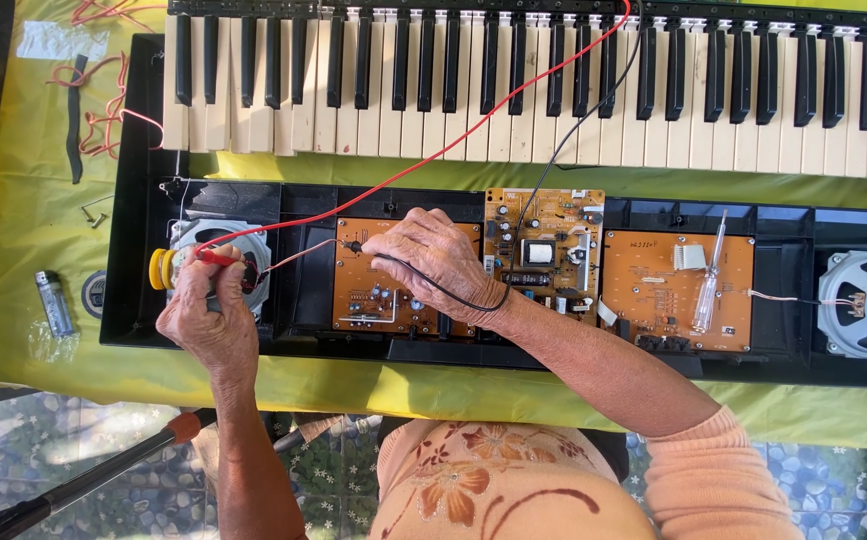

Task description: Testing internal circuit board components of an electronic keyboard using a digital multimeter

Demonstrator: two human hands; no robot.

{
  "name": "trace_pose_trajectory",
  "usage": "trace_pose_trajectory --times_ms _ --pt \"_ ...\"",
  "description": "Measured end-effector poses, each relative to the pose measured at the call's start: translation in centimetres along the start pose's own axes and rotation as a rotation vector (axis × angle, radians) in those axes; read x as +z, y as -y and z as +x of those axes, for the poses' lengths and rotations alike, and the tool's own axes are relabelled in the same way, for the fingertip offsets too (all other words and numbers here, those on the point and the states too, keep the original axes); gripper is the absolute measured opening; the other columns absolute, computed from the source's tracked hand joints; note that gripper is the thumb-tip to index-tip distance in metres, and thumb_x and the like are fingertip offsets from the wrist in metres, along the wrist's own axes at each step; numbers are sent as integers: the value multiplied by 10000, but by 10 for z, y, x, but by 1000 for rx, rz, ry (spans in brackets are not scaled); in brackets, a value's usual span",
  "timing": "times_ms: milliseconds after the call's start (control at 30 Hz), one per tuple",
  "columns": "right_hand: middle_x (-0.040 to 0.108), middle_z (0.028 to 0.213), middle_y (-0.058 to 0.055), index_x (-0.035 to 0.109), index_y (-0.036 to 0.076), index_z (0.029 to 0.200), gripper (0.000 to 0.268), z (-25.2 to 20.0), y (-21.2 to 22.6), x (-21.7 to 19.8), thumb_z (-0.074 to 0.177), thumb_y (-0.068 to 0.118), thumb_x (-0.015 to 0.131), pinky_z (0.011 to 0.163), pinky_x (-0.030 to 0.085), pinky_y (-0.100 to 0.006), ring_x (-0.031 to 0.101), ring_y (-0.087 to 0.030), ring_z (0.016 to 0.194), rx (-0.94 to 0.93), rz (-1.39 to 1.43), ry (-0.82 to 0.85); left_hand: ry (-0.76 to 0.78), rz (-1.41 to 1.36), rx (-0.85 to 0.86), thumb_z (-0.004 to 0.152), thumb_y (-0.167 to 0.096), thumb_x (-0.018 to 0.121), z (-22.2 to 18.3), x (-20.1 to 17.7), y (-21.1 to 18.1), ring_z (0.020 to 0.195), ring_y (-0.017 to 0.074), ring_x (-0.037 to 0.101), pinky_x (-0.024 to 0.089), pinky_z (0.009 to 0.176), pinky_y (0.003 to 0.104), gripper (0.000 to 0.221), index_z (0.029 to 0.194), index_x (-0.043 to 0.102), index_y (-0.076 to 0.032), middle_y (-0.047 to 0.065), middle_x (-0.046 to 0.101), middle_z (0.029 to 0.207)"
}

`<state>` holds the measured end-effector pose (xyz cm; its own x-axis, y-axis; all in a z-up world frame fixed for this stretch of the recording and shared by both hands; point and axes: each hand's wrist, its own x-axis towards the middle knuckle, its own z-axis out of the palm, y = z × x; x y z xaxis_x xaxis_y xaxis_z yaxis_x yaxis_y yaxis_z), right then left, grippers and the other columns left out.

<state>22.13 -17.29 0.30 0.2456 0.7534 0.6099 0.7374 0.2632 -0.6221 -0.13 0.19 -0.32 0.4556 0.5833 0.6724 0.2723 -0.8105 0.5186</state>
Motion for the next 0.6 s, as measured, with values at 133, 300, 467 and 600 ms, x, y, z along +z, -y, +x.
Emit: trace_pose_trajectory --times_ms 133,300,467,600 --pt "685 940 -26 703 144 1111 124 1 0 -2 1025 224 663 879 507 -345 658 -234 920 -1 6 12 2 -2 0 1031 -58 785 1 -1 -2 996 399 742 513 1047 470 104 1096 787 23 145 763 947" --pt "686 942 -26 704 144 1111 122 0 -1 0 1024 220 664 879 507 -342 659 -234 926 0 4 7 5 4 -5 1030 -60 791 0 0 -1 1001 400 741 513 1046 470 106 1096 787 23 145 763 949" --pt "685 936 -27 705 140 1108 125 1 0 -1 1023 223 667 877 508 -342 662 -234 924 4 11 2 8 0 -8 1027 -51 787 1 -1 -2 981 406 742 510 1049 476 106 1100 785 26 151 763 949" --pt "685 924 -31 709 135 1101 121 0 -1 0 1022 218 671 867 511 -341 663 -236 910 -2 23 -15 11 -5 -10 1028 -37 783 2 -1 -4 966 414 742 513 1044 487 99 1098 782 32 165 761 944"
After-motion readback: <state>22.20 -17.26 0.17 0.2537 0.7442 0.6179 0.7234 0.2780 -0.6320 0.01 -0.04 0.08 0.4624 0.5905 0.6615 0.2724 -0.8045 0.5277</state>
